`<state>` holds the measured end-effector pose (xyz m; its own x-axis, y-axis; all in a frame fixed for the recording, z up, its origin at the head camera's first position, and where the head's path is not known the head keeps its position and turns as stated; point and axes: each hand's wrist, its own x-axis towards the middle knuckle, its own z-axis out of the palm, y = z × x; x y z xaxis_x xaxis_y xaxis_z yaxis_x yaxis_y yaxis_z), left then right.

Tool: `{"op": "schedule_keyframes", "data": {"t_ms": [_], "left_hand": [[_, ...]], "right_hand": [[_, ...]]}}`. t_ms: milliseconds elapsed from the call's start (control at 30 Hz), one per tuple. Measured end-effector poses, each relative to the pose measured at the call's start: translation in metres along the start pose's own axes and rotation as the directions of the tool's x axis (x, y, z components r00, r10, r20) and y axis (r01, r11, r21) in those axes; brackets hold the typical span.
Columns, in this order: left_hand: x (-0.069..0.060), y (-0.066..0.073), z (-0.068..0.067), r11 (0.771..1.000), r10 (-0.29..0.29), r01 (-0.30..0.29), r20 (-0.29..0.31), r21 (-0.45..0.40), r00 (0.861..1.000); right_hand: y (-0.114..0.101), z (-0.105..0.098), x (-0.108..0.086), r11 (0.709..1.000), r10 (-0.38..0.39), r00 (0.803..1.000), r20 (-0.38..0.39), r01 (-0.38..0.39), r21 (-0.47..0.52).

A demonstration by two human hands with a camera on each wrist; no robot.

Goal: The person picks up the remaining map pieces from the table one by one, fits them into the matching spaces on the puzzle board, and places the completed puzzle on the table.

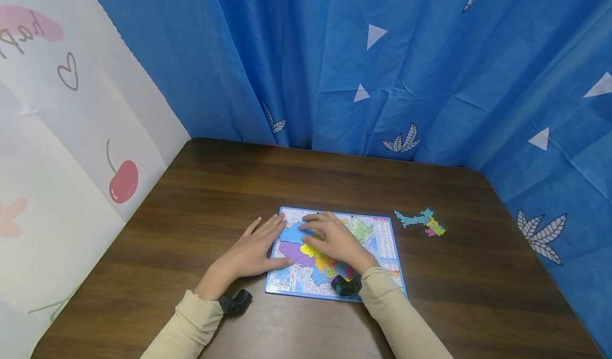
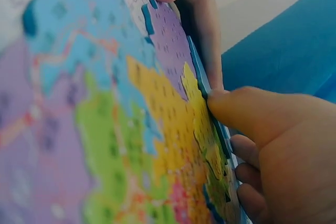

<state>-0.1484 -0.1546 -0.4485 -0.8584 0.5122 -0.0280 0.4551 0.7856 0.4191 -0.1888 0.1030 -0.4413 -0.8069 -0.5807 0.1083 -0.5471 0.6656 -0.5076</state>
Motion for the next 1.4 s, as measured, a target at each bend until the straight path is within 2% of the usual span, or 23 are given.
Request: {"op": "schedule_keyframes", "data": {"t_ms": [200, 1000, 1400], "left_hand": [[0.0005, -0.0004, 0.0005, 1.0, -0.002, 0.002, -0.001, 0.002, 1.0], [0.0007, -0.0004, -0.0004, 1.0, -0.007, 0.007, 0.004, 0.006, 1.0], [0.0, 0.0017, -0.0008, 1.0, -0.013, 0.013, 0.005, 0.003, 1.0]], "right_hand": [[0.0008, 0.0006, 0.0007, 1.0, 0.014, 1.0, 0.005, -0.014, -0.009], [0.0017, -0.0022, 0.0015, 1.0, -0.028, 1.0, 0.008, 0.028, 0.014], [0.0008, -0.0027, -0.0012, 0.999, 0.005, 1.0, 0.028, -0.006, 0.039]]}}
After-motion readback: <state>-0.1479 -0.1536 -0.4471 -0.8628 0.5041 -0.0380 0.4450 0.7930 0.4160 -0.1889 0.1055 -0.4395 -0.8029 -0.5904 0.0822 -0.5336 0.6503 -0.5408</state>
